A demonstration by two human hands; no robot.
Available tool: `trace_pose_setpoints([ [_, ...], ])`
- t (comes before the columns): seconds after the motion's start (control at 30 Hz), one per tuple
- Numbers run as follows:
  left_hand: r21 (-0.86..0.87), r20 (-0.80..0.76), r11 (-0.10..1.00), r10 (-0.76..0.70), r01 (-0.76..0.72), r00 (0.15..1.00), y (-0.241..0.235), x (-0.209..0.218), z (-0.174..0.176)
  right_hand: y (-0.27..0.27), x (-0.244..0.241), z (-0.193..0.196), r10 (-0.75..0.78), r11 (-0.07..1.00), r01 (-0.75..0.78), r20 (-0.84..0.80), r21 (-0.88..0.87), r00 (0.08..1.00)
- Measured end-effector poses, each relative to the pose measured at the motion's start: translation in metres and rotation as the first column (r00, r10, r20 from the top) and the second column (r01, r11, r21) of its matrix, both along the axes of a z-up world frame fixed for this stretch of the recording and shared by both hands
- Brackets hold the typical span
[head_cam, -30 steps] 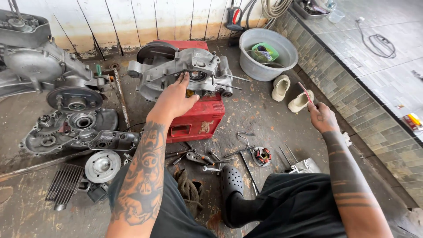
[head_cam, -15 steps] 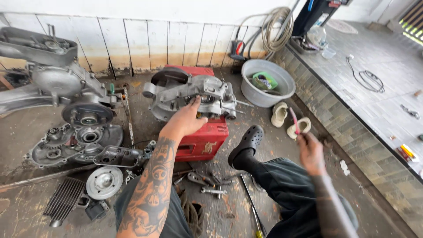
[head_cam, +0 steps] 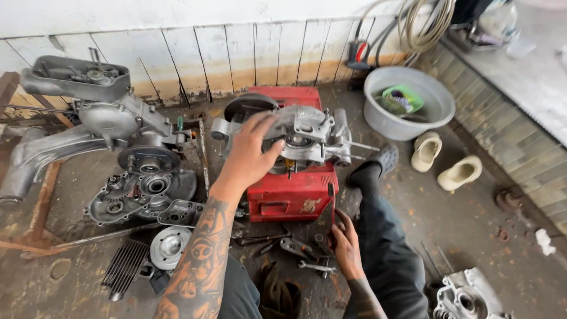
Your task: The person uses a yellow-handled screwdriver to work on the internal components of a disassembled engine casing. They then switch to a red-handled screwdriver to continue manipulating parts within the engine block, which is resting on a red toolbox.
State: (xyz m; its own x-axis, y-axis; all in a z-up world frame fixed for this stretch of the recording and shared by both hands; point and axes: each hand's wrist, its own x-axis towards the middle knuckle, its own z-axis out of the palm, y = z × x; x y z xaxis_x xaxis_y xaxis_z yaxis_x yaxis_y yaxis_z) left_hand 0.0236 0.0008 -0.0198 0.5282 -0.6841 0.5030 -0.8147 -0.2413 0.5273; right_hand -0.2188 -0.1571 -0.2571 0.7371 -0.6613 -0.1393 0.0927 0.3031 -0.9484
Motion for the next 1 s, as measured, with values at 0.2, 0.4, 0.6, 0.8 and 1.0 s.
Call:
trace_pose_setpoints([
  [0.2, 0.022, -0.114, 0.999, 0.031, -0.029, 0.993, -0.018, 0.005, -0.013, 0.0, 0.064, 0.005, -0.062, 0.99, 0.071, 0.08, -0.125, 0.995],
  [0.4, 0.246, -0.224, 0.969, 0.092, -0.035, 0.97, -0.041, 0.0, -0.024, 0.013, 0.114, 0.035, -0.101, 0.981, 0.123, 0.146, -0.151, 0.984],
  [0.6, 0.309, -0.229, 0.95, 0.111, -0.036, 0.967, -0.05, 0.012, -0.034, 0.031, 0.107, 0.011, -0.157, 0.97, 0.19, 0.201, -0.154, 0.967],
  [0.8, 0.394, -0.181, 0.916, 0.157, -0.075, 0.971, -0.05, 0.009, -0.036, 0.017, 0.132, 0.018, -0.171, 0.973, 0.207, 0.285, -0.101, 0.943],
  [1.0, 0.394, -0.199, 0.917, 0.157, -0.068, 0.967, -0.052, 0.013, -0.037, 0.039, 0.108, 0.013, -0.2, 0.954, 0.234, 0.181, -0.189, 0.963],
])
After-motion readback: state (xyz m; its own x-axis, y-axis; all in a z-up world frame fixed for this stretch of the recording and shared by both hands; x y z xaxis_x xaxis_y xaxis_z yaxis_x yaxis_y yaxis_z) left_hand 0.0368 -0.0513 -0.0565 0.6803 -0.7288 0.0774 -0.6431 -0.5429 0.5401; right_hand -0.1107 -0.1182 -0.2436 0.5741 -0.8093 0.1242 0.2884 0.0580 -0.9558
